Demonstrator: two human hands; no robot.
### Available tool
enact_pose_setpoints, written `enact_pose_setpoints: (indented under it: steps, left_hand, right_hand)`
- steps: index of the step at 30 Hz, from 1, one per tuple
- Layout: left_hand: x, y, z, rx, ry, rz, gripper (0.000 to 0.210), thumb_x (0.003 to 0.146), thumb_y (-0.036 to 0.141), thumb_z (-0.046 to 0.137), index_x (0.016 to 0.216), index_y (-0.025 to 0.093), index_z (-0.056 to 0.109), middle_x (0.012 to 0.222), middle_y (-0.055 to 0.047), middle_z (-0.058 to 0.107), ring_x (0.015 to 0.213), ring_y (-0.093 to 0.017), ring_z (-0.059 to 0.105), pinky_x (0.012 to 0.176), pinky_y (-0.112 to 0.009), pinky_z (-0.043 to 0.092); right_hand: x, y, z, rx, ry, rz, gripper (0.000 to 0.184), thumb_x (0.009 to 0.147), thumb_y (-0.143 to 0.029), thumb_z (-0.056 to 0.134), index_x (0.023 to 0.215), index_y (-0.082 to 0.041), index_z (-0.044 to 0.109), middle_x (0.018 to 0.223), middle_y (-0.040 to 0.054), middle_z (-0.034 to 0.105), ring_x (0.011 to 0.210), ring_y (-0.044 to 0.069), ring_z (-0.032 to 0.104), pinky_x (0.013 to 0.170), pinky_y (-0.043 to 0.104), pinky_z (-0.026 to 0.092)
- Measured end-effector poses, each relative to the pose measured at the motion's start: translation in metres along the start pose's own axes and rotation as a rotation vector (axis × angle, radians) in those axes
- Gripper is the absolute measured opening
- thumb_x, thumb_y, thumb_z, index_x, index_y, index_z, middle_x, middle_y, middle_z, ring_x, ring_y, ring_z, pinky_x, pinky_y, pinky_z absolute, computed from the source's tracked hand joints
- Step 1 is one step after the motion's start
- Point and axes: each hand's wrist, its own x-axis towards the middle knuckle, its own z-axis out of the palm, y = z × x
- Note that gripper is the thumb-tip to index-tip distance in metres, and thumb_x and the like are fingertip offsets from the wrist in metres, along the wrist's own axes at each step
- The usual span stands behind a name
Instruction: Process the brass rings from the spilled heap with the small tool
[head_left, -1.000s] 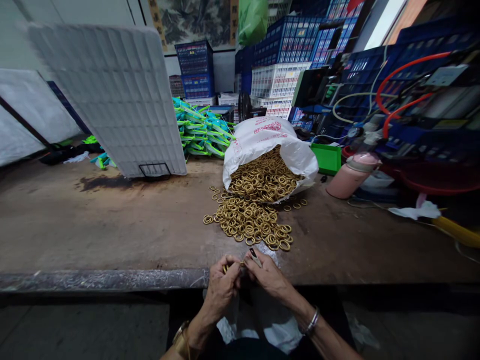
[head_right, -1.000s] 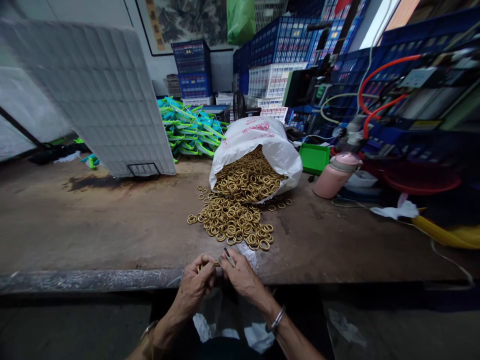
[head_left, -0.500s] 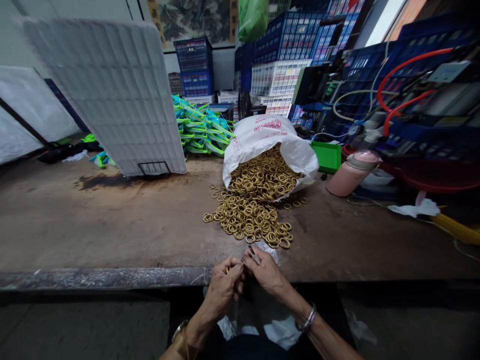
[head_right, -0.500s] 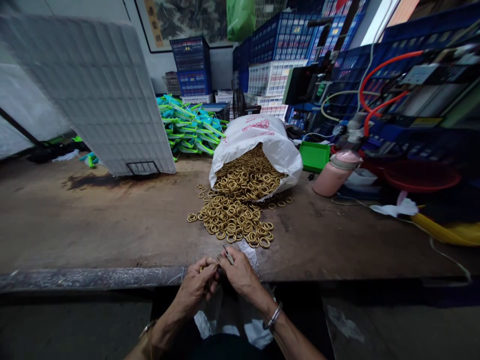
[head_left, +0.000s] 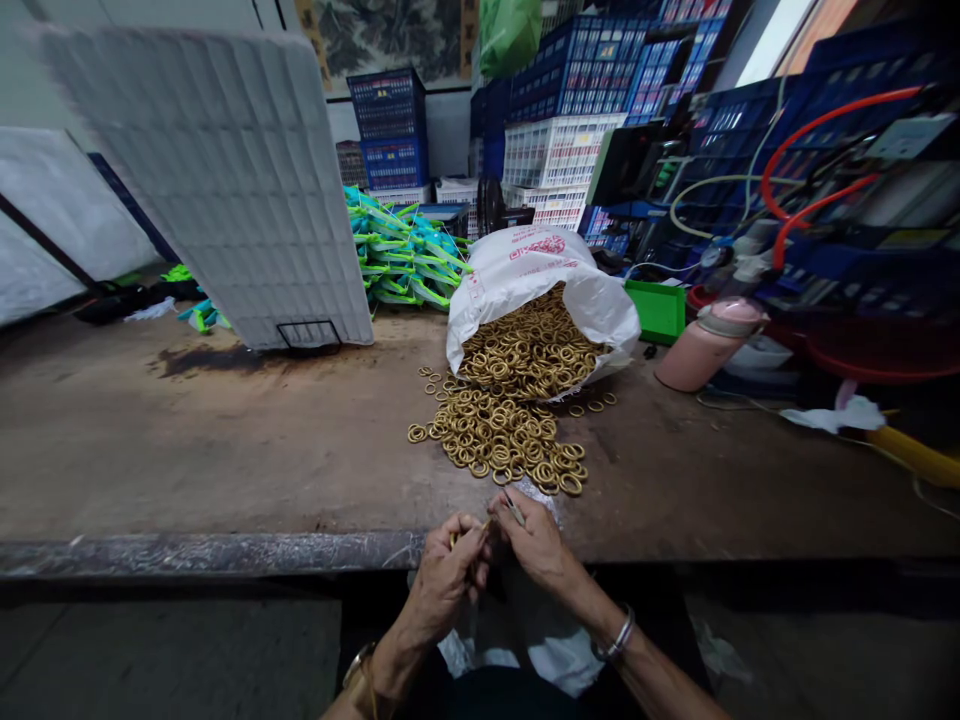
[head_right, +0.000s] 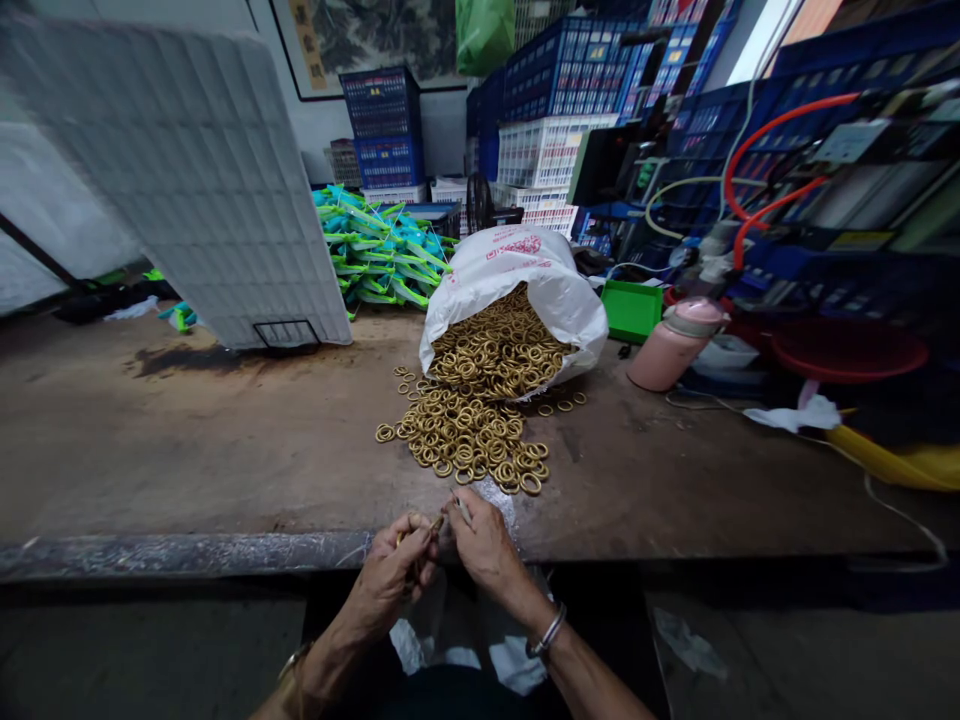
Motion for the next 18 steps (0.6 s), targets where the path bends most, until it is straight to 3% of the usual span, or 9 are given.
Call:
enact_pose_setpoints:
  steps: [3, 6, 18]
  left_hand:
    - [0.001, 0.0, 0.0, 0.034, 0.023, 0.021, 0.03, 0.074, 0.046, 0.053, 0.07, 0.017, 0.046, 0.044, 0.007, 0.044, 0.032, -0.003, 0.032, 0.032, -0.015, 0.023]
    - [0.001, 0.003, 0.001, 0.087, 0.054, 0.068, 0.032, 0.073, 0.048, 0.053, 0.07, 0.017, 0.046, 0.041, 0.008, 0.043, 0.032, -0.004, 0.033, 0.034, -0.015, 0.025]
    - [0.0, 0.001, -0.001, 0.274, 0.108, 0.18, 0.031, 0.074, 0.048, 0.051, 0.069, 0.017, 0.046, 0.042, 0.008, 0.04, 0.036, -0.005, 0.034, 0.038, -0.016, 0.027]
  right_hand:
    - [-0.005, 0.003, 0.0, -0.241, -0.038, -0.074, 0.012, 0.074, -0.015, 0.038, 0.071, -0.019, 0.049, 0.059, -0.0023, 0.048, 0.055, 0.011, 0.044, 0.053, 0.021, 0.028]
    - [-0.011, 0.002, 0.002, -0.376, -0.126, -0.108, 0.021, 0.068, -0.006, 0.037, 0.077, -0.02, 0.051, 0.06, -0.0021, 0.053, 0.055, 0.011, 0.046, 0.053, 0.021, 0.026]
    - [-0.016, -0.013, 0.004, -0.555, -0.11, -0.103, 0.027, 0.068, -0.005, 0.037, 0.086, -0.019, 0.051, 0.072, 0.0022, 0.061, 0.062, 0.013, 0.052, 0.055, 0.022, 0.026]
